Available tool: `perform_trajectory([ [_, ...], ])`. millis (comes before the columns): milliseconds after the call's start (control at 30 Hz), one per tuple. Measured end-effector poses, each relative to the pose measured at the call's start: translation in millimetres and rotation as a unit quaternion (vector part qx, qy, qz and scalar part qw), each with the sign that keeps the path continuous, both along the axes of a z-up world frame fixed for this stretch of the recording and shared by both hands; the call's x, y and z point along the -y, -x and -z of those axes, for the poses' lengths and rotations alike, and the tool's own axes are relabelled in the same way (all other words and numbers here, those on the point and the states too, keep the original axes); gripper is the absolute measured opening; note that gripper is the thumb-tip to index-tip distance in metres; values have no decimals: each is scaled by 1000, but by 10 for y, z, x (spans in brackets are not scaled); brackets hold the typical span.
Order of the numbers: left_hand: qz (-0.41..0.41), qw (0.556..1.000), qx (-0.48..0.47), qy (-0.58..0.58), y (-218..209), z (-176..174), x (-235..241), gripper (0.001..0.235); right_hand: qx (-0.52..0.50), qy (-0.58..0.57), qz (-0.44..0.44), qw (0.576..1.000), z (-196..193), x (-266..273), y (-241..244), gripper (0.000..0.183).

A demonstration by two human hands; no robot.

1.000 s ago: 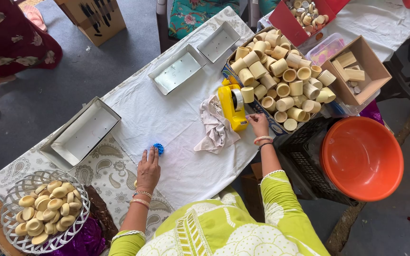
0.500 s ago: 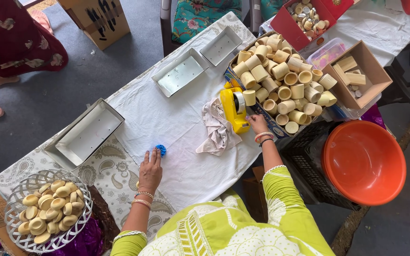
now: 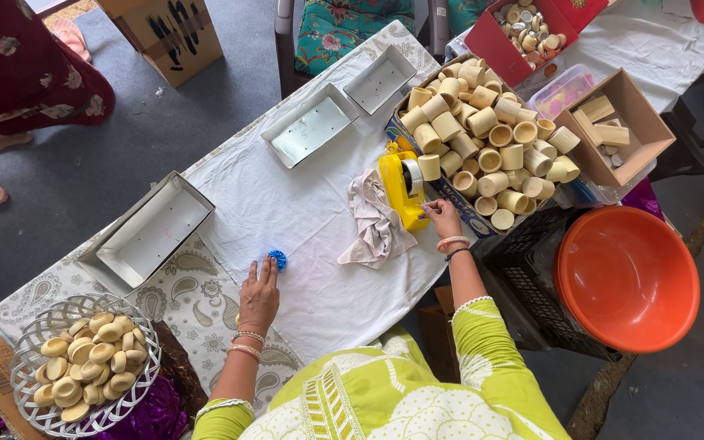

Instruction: The person wraps small beige cups in shiny metallic foil, using a hot glue gun to secure the wrapping. They then place the wrapped cups into white rectangular boxes on the table.

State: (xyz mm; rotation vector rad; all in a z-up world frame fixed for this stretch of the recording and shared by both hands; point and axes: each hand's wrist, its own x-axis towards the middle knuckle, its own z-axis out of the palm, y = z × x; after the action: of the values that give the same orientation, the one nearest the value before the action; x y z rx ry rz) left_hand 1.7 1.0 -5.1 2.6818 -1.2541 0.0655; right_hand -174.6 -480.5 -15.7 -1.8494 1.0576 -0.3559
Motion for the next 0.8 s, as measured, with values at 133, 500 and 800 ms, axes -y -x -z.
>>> perform_trajectory([
  [133,2,1000,5,-1,-5,-13,3,61,-8,41,0,999,-117,-164,10,12],
  [500,2,1000,3,10,-8,-77,11,60,33,135,66,988,-151,-439,47,9],
  [800,1,1000,-5,9,-6,-39,0,60,124,108,113,980,-173,-520,74,7],
])
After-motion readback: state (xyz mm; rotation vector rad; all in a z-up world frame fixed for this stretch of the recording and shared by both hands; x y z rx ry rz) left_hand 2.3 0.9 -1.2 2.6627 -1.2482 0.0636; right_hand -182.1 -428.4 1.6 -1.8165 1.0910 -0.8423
